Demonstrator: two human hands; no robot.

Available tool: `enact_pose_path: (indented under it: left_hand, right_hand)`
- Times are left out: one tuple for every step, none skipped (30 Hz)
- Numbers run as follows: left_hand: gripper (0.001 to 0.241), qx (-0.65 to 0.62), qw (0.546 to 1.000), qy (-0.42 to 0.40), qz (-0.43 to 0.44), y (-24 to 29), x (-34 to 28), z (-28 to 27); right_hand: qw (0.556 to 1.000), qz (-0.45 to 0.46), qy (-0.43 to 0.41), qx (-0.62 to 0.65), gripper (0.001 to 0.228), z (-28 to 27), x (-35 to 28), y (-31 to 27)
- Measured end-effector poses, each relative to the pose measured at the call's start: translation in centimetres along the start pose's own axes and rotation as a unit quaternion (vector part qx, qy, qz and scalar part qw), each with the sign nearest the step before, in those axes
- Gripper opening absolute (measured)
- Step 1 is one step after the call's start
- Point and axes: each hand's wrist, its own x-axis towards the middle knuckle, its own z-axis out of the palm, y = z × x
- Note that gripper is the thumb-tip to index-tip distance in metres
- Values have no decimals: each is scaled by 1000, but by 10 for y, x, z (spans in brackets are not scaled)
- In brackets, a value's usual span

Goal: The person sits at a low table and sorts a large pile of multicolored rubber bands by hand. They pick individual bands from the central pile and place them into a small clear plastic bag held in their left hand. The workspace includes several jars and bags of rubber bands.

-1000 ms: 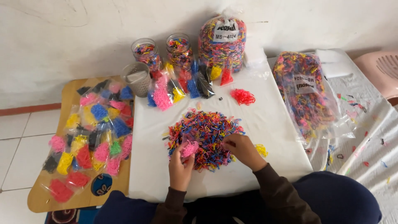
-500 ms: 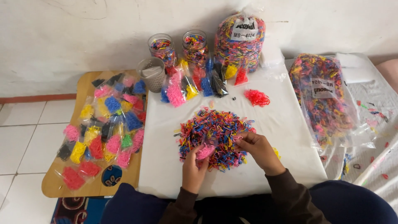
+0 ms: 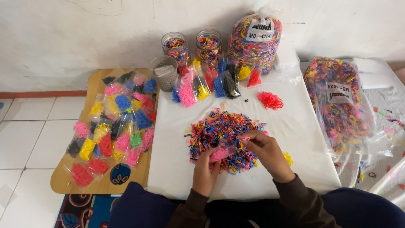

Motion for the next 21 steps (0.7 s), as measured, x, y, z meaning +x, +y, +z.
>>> enact_pose_path:
  left_hand:
    - [42,0,1000,1,1,1,1,-1]
    - [40,-5,1000,-2,-4,3,1,-2]
    - [39,-11,1000,-4,-10,4,1,-3]
    - [39,-10,1000,-3,-10,2,0,-2]
    - [40,-11,1000,-8,-18,0,0,-1]
    - [41,-13,999,-13,-27,-2,-1,-1]
    - [41,-12,999,-12,-27,-3,-2,-1]
    - [40,-13,1000,-9,-24,-4,-2,-1]
    - [40,-14,1000,-6,-22,-4,-2,-1]
    - [40,-14,1000,-5,-22,-4,-2,-2]
    - [41,-22,999,7,-40,-3,-2,-3]
    - [42,-29,998,19,-58,-3,-1,-3]
    - [42,-30,998,18,-58,1,-1,-6]
    - [41,-50,996,30,-68,5,0,-9]
    - [40,-70,994,42,-78,9,1,-11]
    - [40,-71,994,40,-78,2,0,-10]
    - [42,-61,994,61,-62,-4,-1,-8]
    - [44,-51,994,82,-47,-11,-2,-6]
    - [44,-52,994,81,-48,-11,-1,-6]
    - [44,-42,995,89,-35,-10,-1,-6]
    - [45,-32,995,96,-23,-10,-1,-6]
  right_hand:
    - [1000,-1,0,0,18,4,1,-6]
    - [995,-70,-10,-68,15,8,1,-13]
    - [981,-138,-20,-136,13,12,1,-19]
    - [981,-139,-21,-136,13,15,2,-17]
    - [956,-219,-29,-193,17,19,3,-16]
    - [922,-296,-37,-247,25,23,4,-14]
    - [922,-296,-38,-247,25,22,4,-15]
    - [920,-302,-43,-246,26,22,3,-16]
    - [918,-309,-47,-246,26,21,3,-17]
    - [918,-309,-49,-246,26,17,3,-21]
    - [922,-303,-25,-240,25,11,3,-24]
    - [926,-296,-2,-233,25,6,3,-28]
    - [926,-295,-2,-233,25,-1,2,-29]
    - [930,-265,7,-255,20,-7,2,-30]
    - [932,-235,17,-277,16,-15,1,-31]
    - [932,-234,18,-277,16,-21,0,-20]
    - [931,-146,-9,-335,10,-28,0,-8]
    - [919,-56,-36,-389,10,-34,0,3]
    - [919,-55,-37,-389,10,-35,-2,18]
    - [898,-19,-55,-437,8,-36,-4,34]
    - [873,17,-73,-481,7,-37,-7,49]
